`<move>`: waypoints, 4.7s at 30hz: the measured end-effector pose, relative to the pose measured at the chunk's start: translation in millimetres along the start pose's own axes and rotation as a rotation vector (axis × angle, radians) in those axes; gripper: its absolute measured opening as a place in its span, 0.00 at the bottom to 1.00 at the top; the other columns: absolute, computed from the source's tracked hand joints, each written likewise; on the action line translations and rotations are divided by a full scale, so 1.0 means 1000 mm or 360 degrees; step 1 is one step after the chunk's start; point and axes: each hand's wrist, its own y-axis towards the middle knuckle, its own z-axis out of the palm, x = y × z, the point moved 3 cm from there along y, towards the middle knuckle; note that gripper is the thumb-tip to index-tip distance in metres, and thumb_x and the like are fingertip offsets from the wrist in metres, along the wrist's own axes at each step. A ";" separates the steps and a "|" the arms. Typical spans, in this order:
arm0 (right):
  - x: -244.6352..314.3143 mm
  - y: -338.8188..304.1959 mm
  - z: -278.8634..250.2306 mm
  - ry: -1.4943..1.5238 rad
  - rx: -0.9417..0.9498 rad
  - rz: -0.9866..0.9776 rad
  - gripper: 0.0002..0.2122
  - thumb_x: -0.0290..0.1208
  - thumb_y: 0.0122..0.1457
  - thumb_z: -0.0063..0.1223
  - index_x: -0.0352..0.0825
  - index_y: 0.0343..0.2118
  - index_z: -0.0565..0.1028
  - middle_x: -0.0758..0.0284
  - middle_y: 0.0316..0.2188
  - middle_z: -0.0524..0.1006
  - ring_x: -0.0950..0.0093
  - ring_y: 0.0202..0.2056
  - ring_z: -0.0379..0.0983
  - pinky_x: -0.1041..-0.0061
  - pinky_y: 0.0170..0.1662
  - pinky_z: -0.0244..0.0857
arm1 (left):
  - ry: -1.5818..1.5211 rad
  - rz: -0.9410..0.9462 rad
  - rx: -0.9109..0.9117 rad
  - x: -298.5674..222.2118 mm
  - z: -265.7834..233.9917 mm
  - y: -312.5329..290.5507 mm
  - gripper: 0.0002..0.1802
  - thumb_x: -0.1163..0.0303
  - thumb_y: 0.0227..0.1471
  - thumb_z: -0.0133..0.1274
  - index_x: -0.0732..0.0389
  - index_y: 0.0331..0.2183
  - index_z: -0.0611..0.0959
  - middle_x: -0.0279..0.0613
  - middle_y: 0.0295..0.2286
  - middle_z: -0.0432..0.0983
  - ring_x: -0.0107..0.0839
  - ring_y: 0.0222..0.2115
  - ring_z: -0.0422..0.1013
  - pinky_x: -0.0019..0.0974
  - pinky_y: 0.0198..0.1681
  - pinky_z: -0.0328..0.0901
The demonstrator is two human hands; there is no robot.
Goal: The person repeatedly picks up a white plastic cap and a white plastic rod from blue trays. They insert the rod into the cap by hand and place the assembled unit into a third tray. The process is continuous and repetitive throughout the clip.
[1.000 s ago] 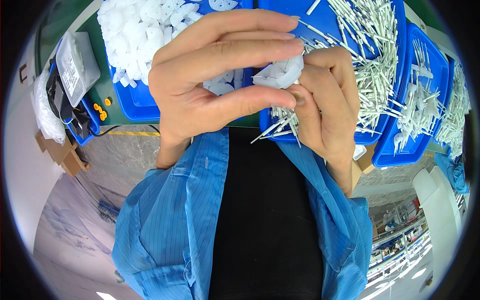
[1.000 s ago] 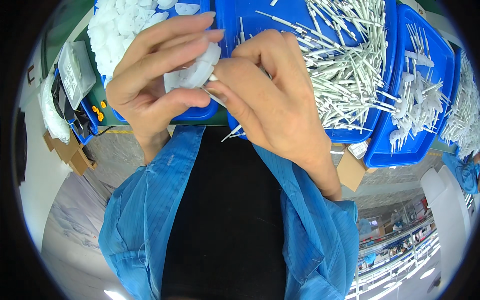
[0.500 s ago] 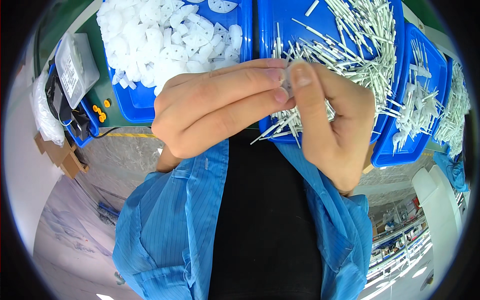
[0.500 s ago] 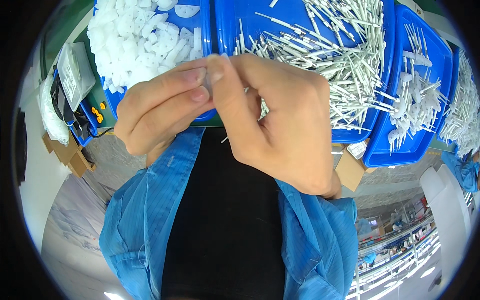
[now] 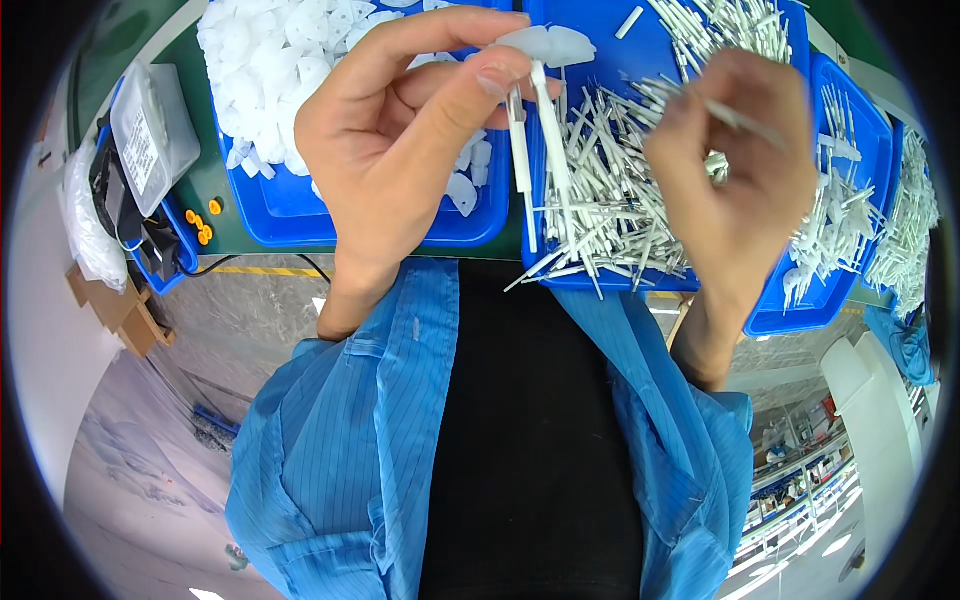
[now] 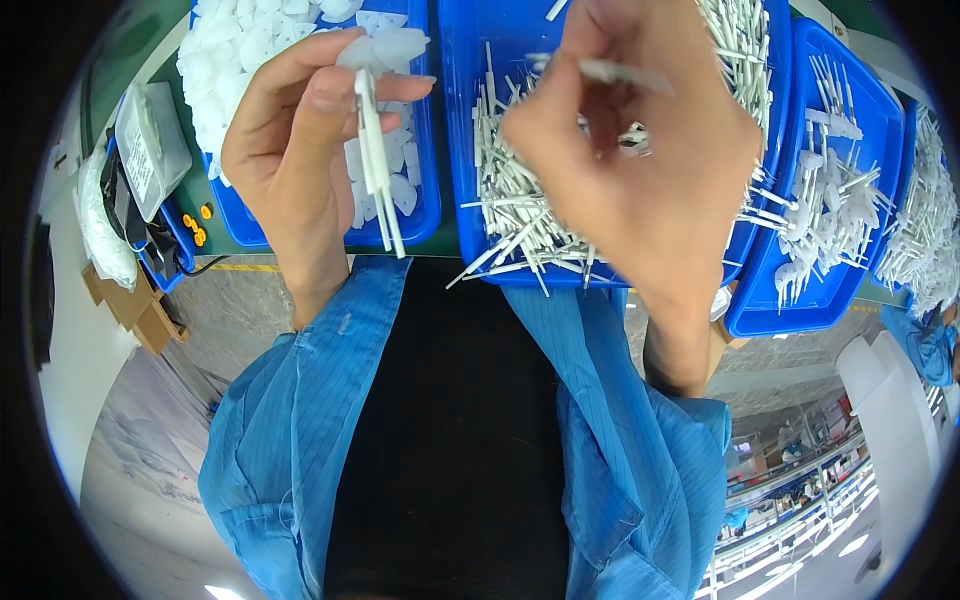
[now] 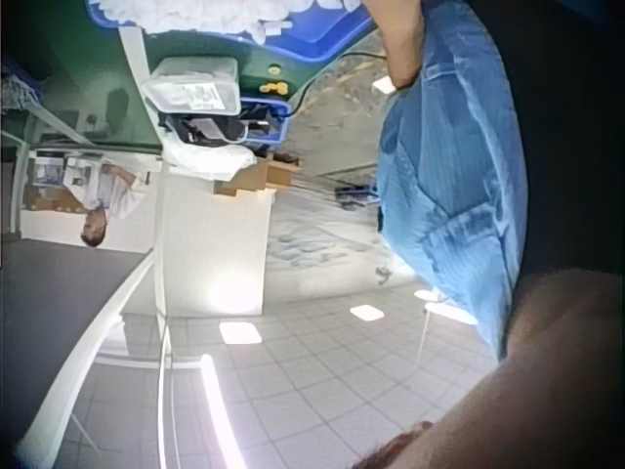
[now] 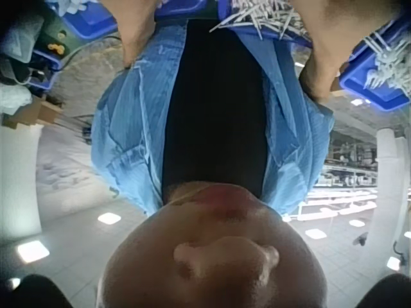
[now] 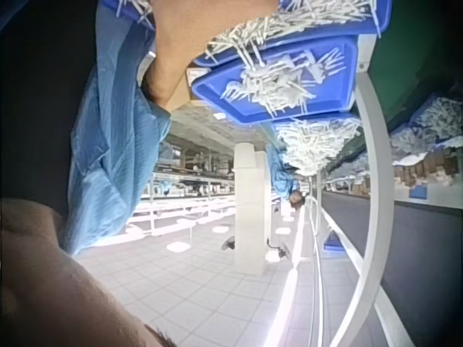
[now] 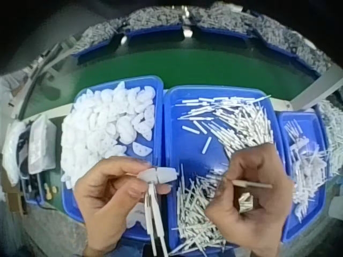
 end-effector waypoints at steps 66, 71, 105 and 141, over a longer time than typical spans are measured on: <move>0.021 -0.032 0.024 -0.0064 0.0253 -0.0004 0.03 0.24 0.61 0.51 0.32 0.32 0.76 0.71 0.15 0.73 0.89 0.16 0.64 0.86 0.20 0.57 | -0.0098 0.0260 0.0126 0.021 -0.007 0.003 0.14 0.70 0.55 0.55 0.70 0.41 0.79 0.52 0.37 0.78 0.38 0.39 0.76 0.37 0.46 0.70; 0.023 -0.028 0.019 0.0002 0.0264 -0.0011 0.05 0.25 0.63 0.49 0.31 0.31 0.76 0.73 0.15 0.70 0.90 0.18 0.62 0.87 0.21 0.55 | -0.0147 0.0334 0.0242 0.017 -0.001 0.001 0.13 0.75 0.52 0.57 0.70 0.40 0.78 0.52 0.37 0.76 0.37 0.39 0.75 0.38 0.46 0.69; -0.003 -0.034 0.019 0.0008 0.0390 -0.0664 0.07 0.24 0.54 0.55 0.29 0.36 0.76 0.60 0.29 0.72 0.68 0.28 0.67 0.74 0.31 0.61 | 0.0188 0.0573 0.0670 -0.008 -0.009 0.008 0.24 0.77 0.24 0.71 0.70 0.31 0.81 0.54 0.31 0.79 0.42 0.33 0.78 0.38 0.39 0.76; -0.026 0.002 -0.024 -0.1066 0.0283 -0.0517 0.08 0.28 0.55 0.56 0.36 0.37 0.77 0.63 0.27 0.76 0.62 0.28 0.74 0.68 0.27 0.68 | 0.2293 0.0414 0.0208 -0.018 -0.001 0.033 0.12 0.80 0.33 0.64 0.64 0.26 0.81 0.51 0.43 0.65 0.51 0.46 0.61 0.44 0.49 0.59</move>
